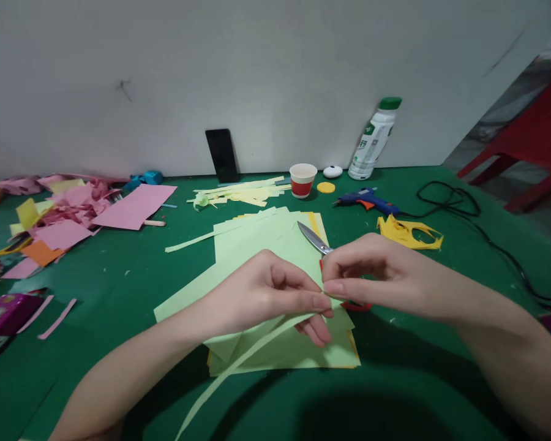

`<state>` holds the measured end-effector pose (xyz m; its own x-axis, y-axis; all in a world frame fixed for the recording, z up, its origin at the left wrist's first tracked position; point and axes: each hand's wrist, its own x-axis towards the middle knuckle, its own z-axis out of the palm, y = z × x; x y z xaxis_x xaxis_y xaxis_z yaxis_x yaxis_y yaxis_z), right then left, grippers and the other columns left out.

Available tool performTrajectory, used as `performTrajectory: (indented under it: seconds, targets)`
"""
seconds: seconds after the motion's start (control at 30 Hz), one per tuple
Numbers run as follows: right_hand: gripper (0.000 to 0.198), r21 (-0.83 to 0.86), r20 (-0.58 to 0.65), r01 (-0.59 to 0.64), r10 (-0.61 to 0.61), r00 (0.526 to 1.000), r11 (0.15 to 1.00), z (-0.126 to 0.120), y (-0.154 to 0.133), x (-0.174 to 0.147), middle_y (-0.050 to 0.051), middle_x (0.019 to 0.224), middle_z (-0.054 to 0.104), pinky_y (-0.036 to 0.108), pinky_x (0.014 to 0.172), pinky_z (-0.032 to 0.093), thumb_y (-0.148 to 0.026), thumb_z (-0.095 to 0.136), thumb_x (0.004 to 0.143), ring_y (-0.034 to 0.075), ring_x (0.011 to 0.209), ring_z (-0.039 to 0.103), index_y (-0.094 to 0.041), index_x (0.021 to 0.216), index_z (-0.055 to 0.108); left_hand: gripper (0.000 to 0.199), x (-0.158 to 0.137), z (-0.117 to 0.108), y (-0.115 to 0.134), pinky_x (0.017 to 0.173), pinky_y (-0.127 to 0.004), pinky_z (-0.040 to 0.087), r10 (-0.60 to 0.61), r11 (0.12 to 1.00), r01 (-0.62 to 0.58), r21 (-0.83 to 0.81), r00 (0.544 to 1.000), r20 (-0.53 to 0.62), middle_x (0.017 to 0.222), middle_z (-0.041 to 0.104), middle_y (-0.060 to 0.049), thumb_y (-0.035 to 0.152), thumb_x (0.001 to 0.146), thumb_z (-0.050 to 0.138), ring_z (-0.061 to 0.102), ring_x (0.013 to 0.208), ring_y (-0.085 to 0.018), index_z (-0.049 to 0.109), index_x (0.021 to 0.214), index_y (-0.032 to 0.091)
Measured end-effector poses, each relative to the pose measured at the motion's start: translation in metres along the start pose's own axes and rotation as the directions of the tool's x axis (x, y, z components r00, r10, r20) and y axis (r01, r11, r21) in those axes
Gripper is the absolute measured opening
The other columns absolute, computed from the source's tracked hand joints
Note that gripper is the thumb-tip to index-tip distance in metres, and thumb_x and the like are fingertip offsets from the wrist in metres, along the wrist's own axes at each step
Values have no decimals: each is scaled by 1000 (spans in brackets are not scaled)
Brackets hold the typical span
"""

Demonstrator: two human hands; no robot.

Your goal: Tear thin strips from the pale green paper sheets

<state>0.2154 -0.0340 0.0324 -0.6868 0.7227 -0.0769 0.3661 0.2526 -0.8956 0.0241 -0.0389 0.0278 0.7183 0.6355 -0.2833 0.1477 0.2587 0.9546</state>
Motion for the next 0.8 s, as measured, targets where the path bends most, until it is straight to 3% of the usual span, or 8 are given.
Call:
performTrajectory:
  seconds: [0.07,0.17,0.2,0.27,0.33,0.43,0.6,0.8]
  targets:
    - [29,-10,-58,-10,10,998,1000,-13,3,-4,-4,48,35,22,40,21,-30,50,80,6,45,31,-17,54,48,14,-1,0,1,60,-15,51,-17,1000,17,2,1000,4,63,70,-1,21,77,60,66,61,-10,68,71,11]
    - [31,-25,-287,-6,-2,958,1000,-26,5,-9,-4,49,34,23,40,20,-31,49,80,6,45,28,-17,53,45,13,-2,-2,2,60,-15,52,-37,999,37,5,999,-29,63,70,-1,20,75,62,65,59,-9,68,70,10]
    - [29,-47,-313,3,-18,949,999,-27,5,-9,-4,51,36,22,41,22,-31,50,80,6,46,30,-17,55,47,13,-1,-3,1,61,-15,52,-36,999,36,4,999,-41,63,70,-1,21,75,62,65,60,-9,68,70,10]
    - [21,-98,-228,10,-32,973,995,-22,4,-6,-4,54,41,21,42,24,-31,52,80,7,48,35,-18,63,52,14,1,-4,0,62,-16,52,-34,999,33,-8,998,-54,64,70,-1,22,75,62,65,60,-9,68,71,11]
    - [20,-139,-48,6,-13,999,990,-13,4,-2,-4,54,44,21,42,25,-30,51,81,6,48,37,-17,65,54,14,4,-5,-2,63,-16,53,-35,999,35,-8,998,-51,65,70,-1,23,76,61,65,62,-9,67,72,11]
    - [27,-131,95,-5,18,995,991,-3,7,3,-5,49,39,21,40,22,-30,50,81,6,45,34,-16,59,50,16,7,-5,-5,64,-17,52,-49,999,49,3,999,-9,69,71,-1,25,78,59,66,65,-9,66,74,11]
    - [34,85,5,-109,109,994,990,-14,11,4,-4,44,36,22,39,21,-32,51,79,6,41,31,-17,50,46,17,6,-6,-5,73,-22,51,-28,999,29,-15,998,52,78,72,-5,25,82,55,67,74,-12,64,79,11]
    - [31,361,-136,-145,206,969,921,-32,12,-2,-4,42,35,25,38,15,-22,53,71,5,38,28,-17,41,45,20,5,-11,-4,75,-25,48,7,1000,-3,-30,991,135,78,71,-6,26,84,51,66,76,-14,60,74,12]
